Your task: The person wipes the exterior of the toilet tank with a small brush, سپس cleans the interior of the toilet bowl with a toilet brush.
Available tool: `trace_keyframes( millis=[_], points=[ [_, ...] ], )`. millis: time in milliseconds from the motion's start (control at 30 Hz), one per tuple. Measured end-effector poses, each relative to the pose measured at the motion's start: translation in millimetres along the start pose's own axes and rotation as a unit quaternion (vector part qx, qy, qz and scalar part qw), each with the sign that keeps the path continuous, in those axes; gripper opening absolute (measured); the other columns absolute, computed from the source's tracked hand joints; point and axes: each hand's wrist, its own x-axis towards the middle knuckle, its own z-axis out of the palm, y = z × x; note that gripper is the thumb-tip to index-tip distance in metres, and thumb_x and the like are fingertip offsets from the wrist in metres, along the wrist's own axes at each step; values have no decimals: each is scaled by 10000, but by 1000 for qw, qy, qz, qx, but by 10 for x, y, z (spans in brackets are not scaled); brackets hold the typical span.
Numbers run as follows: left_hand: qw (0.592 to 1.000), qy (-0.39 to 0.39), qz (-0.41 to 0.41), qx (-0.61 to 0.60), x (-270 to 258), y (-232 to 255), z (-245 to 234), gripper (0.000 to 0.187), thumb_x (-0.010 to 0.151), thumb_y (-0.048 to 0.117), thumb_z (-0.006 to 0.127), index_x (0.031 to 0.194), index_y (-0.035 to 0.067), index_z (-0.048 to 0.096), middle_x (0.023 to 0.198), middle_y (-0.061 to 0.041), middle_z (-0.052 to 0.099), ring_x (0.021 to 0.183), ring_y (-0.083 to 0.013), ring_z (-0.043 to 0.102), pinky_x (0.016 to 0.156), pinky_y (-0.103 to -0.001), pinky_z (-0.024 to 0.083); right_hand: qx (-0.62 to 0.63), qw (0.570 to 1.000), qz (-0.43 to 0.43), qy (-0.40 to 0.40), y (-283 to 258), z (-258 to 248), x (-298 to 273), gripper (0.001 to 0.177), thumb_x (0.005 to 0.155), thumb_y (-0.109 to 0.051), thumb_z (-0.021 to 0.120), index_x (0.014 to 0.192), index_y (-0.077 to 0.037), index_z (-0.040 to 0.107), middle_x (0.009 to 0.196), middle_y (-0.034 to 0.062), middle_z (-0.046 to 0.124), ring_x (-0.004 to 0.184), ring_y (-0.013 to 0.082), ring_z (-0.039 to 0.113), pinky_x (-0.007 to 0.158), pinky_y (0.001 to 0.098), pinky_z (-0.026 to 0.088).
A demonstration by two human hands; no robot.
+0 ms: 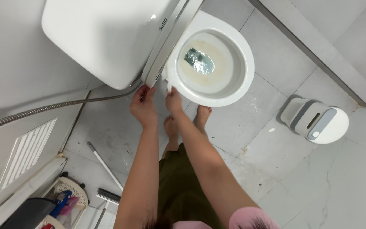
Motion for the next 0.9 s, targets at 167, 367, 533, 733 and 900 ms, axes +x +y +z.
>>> trace_keyframes(
  millis=[167,367,533,733,900],
  points=[
    [999,-14,25,22,-6,115,-45,212,882,86,801,1082,16,786,1007,-76,803,890,-123,723,830,-241,577,47,998,-39,-28,-196,-335,-804,261,1031,-207,529,1226,-74,641,834,143,675,743,247,639,705,376,521],
    [998,-17,-5,67,-49,249,-42,230,882,132,803,1088,32,784,1015,-73,800,906,-136,737,839,-255,576,100,974,-176,98,-690,-901,-1267,293,1091,-184,458,1300,-43,605,1127,139,661,980,219,611,900,360,480],
    [998,-19,21,56,-35,157,-63,226,888,135,789,1092,38,789,1031,-74,807,928,-133,746,858,-257,582,126,977,-160,66,-791,-617,-1165,291,1094,-210,465,1283,-46,616,1133,129,651,1018,215,606,952,334,471],
    [995,-23,30,98,107,33,-63,278,873,181,814,1098,21,785,1011,-87,804,874,-133,737,810,-261,578,133,982,-120,59,-412,-372,-931,280,1110,-224,453,1253,-74,640,1056,160,672,975,286,606,904,385,488],
    [992,-19,60,106,130,-26,-49,277,898,205,813,1093,9,789,994,-85,804,850,-116,728,795,-254,567,63,985,-139,75,-40,-190,-710,237,1103,-236,479,1203,-97,643,1015,163,687,914,291,639,858,396,510]
  ],
)
